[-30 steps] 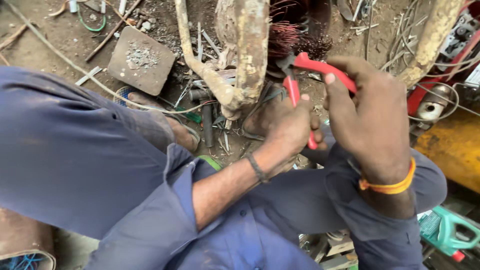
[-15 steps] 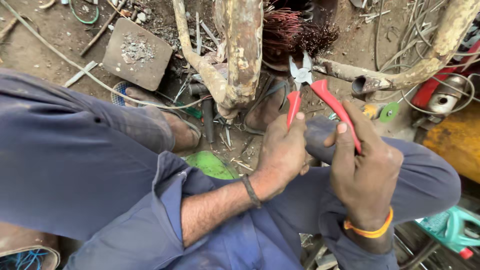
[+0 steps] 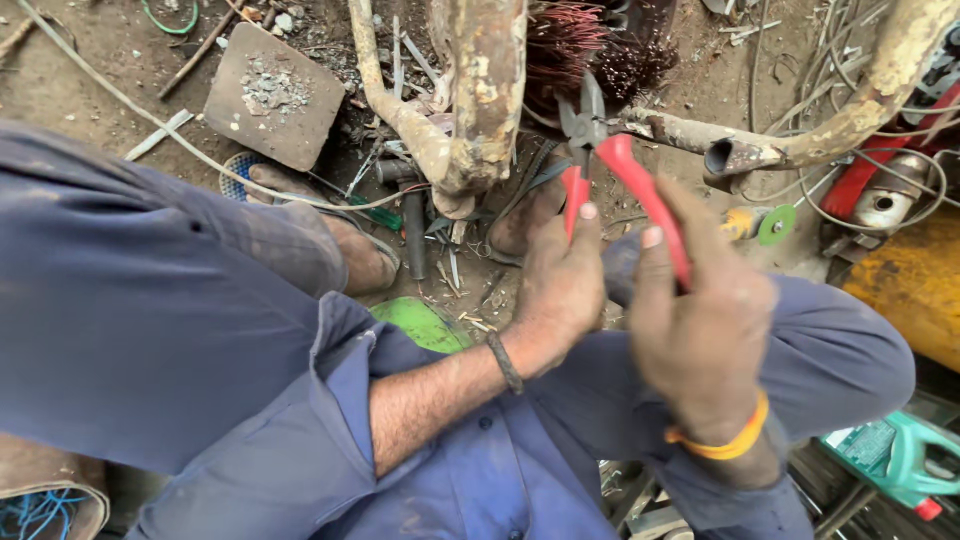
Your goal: The person sits on the ground and uses pliers to pull and cut copper wire from a cylindrical metal component. The wire is extracted in small sections and dropped onto the ground.
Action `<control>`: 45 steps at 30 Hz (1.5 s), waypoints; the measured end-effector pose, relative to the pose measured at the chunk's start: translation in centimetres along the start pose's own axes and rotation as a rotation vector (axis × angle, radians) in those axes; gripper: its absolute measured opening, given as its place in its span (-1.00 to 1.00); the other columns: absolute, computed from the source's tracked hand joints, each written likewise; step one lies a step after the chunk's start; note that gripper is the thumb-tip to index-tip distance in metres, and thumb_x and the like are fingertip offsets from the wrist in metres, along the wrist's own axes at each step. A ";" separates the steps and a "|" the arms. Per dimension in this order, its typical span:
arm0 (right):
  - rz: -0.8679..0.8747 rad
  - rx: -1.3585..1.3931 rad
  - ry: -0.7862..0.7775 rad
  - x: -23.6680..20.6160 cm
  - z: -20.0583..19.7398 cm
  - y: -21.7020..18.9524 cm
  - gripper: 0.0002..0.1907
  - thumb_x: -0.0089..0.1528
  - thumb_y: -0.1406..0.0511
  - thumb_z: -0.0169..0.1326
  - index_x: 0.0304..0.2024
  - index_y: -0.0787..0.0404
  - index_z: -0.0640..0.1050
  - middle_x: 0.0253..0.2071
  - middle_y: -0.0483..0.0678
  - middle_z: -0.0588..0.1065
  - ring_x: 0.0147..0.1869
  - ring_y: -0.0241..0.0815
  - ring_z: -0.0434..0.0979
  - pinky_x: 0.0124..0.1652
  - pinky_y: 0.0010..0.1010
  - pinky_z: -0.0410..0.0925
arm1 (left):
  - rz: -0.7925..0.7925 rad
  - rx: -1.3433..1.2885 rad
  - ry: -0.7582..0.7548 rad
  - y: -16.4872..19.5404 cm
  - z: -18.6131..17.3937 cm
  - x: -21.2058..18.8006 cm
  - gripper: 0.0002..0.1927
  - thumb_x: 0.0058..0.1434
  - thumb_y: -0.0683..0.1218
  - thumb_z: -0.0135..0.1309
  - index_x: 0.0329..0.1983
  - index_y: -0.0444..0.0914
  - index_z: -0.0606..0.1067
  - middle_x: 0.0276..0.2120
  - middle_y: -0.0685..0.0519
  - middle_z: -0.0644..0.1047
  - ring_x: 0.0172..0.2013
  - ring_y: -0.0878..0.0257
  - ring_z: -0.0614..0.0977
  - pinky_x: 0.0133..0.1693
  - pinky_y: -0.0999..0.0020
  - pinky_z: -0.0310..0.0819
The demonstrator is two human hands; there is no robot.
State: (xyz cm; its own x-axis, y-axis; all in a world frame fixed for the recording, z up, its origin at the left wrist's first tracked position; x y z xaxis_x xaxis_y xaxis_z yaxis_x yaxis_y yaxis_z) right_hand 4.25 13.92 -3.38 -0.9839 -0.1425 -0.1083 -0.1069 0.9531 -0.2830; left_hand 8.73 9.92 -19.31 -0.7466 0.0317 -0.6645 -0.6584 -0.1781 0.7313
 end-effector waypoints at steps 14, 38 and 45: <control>0.085 0.124 0.142 -3.5 5.4 0.4 -0.59 0.53 0.32 -0.09 0.41 0.29 0.33 0.10 0.31 0.53 0.01 0.30 0.62 -0.08 -0.06 0.46 | 0.032 0.182 -0.028 -3.5 -1.2 3.4 -0.41 0.41 0.28 -0.22 -0.27 -0.26 0.59 -0.53 -0.08 0.58 -0.42 0.01 0.64 -0.30 0.05 0.45; 0.240 0.455 0.317 -6.0 14.3 5.5 -0.72 0.49 0.18 -0.05 -0.05 0.28 0.51 -0.32 0.17 0.48 -0.29 0.08 0.48 -0.26 -0.12 0.34 | 0.458 0.014 -0.225 -4.0 -1.2 5.8 -0.51 0.44 0.22 -0.11 -0.21 -0.31 0.49 -0.46 0.08 0.48 -0.40 0.34 0.49 -0.33 0.27 0.44; 0.442 0.901 0.036 -3.7 11.5 9.3 -0.73 0.43 0.17 0.07 -0.22 0.25 0.58 -0.52 -0.17 0.39 -0.49 -0.34 0.30 -0.50 -0.39 0.17 | 0.125 0.337 -0.084 -3.8 0.0 4.9 -0.23 0.38 0.41 -0.36 -0.39 -0.29 0.56 -0.59 0.01 0.51 -0.52 0.14 0.61 -0.46 0.11 0.39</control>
State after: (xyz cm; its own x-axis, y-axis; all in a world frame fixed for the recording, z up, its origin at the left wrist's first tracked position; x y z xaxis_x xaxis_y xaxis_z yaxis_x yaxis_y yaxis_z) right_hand 8.53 20.20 -16.58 -0.9144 0.1978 -0.3532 0.4029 0.3591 -0.8419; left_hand 7.55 10.75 -25.30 -0.8196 0.1128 -0.5618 -0.5453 0.1473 0.8252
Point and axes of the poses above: each hand's wrist, its own x-axis towards the middle knuckle, its own z-axis out of the palm, y = z × x, the point moved 7 cm from there along x, towards the middle knuckle
